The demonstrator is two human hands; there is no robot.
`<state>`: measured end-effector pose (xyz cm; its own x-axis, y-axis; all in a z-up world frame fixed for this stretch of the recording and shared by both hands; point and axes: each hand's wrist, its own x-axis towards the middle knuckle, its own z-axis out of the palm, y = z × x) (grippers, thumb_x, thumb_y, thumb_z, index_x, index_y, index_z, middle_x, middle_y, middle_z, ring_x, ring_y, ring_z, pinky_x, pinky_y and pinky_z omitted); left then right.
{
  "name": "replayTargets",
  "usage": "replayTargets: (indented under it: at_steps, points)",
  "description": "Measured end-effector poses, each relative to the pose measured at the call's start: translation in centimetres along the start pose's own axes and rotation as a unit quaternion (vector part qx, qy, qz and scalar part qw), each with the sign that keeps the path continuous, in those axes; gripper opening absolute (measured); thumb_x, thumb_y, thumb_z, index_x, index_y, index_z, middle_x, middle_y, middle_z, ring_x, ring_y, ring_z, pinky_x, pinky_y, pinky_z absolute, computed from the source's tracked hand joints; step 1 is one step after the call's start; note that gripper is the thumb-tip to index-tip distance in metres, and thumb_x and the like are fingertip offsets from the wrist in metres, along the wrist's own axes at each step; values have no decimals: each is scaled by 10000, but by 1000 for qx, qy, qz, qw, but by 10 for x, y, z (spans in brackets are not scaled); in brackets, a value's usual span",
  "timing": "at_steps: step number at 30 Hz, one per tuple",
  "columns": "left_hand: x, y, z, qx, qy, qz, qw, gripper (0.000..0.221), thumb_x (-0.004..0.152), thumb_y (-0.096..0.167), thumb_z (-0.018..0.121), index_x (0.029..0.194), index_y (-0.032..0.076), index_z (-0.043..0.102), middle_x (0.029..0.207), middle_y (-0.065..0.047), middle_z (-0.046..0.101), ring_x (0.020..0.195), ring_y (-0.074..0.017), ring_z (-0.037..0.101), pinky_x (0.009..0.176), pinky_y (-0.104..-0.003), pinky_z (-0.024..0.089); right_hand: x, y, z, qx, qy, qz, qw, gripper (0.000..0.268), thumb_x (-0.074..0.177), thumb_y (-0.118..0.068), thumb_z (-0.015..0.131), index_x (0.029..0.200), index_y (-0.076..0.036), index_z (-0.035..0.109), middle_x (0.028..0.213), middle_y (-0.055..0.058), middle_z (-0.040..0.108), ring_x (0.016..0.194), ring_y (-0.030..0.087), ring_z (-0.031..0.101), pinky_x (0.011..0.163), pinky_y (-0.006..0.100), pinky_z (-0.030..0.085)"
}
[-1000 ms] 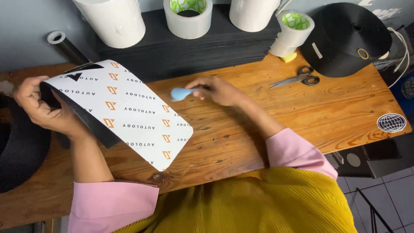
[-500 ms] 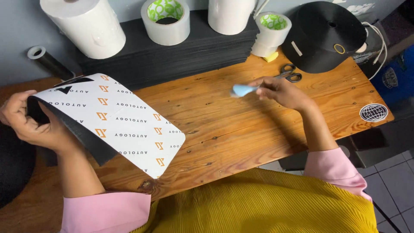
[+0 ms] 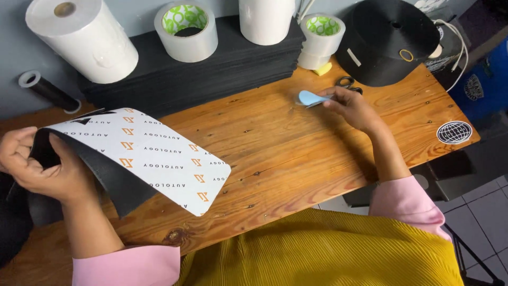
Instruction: Inspecting a black strip of material, peeling off the adhesive backing, and smoothing it onto a surface using a small applicator tool.
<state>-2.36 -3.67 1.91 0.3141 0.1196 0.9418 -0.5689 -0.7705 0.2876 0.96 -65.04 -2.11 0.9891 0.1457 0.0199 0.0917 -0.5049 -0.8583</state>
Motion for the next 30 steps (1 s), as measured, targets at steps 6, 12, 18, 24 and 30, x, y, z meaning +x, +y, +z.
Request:
replayTargets:
  at_steps: [6, 12, 18, 24, 30]
  points:
    - [-2, -1, -7, -3, -6, -15, 1000, 149, 1111, -124, 678, 1127, -153, 532, 1058, -285, 483, 1037, -429, 475, 919, -526, 429, -45, -71, 6, -119, -429, 93, 891, 369, 949, -346, 639, 1289, -267, 757, 877, -41, 774, 777, 107, 676, 800, 270, 525]
    - [-7, -4, 1, -2, -26, 20, 999, 167, 1099, -162, 726, 1172, -191, 579, 1085, -327, 640, 1002, -454, 656, 945, -496, 532, 2, -52, -27, -126, 94, 119, 980, 198, 1057, -186, 587, 1210, -143, 706, 910, 25, 699, 840, 118, 625, 810, 278, 462]
    - [-6, -6, 1, 21, -29, 46, 998, 168, 1080, -164, 753, 1144, -168, 598, 1054, -298, 679, 954, -449, 658, 939, -507, 502, 35, -31, -1, -212, 128, 141, 959, 274, 1060, -357, 585, 1281, -216, 665, 1074, 154, 698, 962, 310, 653, 798, 426, 464]
    - [0, 6, 0, 61, -41, 54, 996, 125, 1111, -82, 761, 1090, -110, 641, 1004, -239, 701, 906, -413, 593, 1129, -540, 335, -19, -76, -18, -95, -422, 82, 898, 390, 943, -326, 669, 1267, -164, 815, 764, -11, 695, 676, 104, 552, 670, 245, 404]
    - [5, 17, 4, 66, -63, 70, 993, 182, 1172, 39, 734, 1101, -110, 658, 1005, -239, 742, 845, -388, 609, 1158, -541, 322, -30, -53, 12, -180, -158, 92, 966, 325, 993, -336, 609, 1291, -275, 721, 1060, -35, 784, 933, 150, 687, 840, 315, 506]
